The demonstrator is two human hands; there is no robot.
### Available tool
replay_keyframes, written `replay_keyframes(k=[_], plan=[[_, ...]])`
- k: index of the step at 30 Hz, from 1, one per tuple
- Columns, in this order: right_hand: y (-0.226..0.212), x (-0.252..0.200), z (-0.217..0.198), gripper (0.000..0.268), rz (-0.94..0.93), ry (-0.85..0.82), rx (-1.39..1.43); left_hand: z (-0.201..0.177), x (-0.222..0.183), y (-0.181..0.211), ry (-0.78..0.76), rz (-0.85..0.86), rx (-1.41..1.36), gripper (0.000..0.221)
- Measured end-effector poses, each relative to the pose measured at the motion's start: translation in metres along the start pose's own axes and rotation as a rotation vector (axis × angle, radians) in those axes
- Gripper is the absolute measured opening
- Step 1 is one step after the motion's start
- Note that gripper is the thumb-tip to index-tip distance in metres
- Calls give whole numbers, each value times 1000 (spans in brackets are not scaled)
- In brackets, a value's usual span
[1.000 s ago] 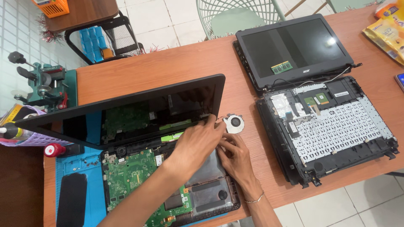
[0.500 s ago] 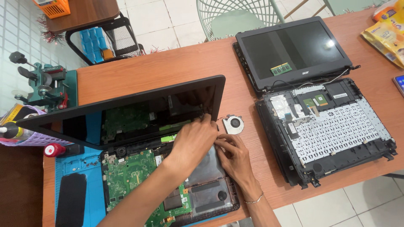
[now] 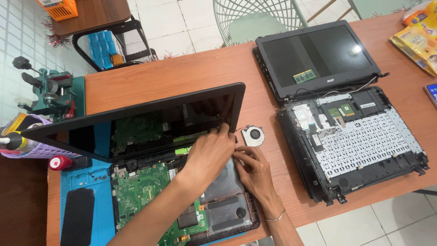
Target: The person works on the internal components of a laptop by hand, using a screwdriver to remove or secure internal parts. The person manipulates a small fan and reconnects internal wiring within the laptop chassis.
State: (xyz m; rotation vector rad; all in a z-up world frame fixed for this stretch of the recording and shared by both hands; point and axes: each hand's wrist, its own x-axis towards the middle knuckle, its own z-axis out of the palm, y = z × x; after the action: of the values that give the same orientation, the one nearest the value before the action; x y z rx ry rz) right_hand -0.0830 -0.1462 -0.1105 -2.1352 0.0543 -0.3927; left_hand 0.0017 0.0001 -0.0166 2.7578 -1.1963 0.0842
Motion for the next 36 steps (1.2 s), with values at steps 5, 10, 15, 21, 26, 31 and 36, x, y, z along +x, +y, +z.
replay_keyframes(k=[5,10,15,21,26,31,36], plan=[[1,0,0,28,-25,7,-8,-5,-1,0,30,27,-46,33],[2,-1,-1,29,-18,-4,11,-10,-3,0,44,55,-62,45],[2,-1,0,29,-2,3,3,-3,-3,-1,62,33,-31,25],[-2,-1,-2,29,18,-14,19,-9,-13,-7,47,40,-3,33],[-7,1,-2,24,0,9,-21,-16,-21,-13,51,-7,49,23],[-19,2,-8,24,-91,9,-44,-28,-51,-28,187,-61,-128,14],[-49,2,-11,22,-45,-83,-109,-39,-96,-46,293,-159,-266,13]])
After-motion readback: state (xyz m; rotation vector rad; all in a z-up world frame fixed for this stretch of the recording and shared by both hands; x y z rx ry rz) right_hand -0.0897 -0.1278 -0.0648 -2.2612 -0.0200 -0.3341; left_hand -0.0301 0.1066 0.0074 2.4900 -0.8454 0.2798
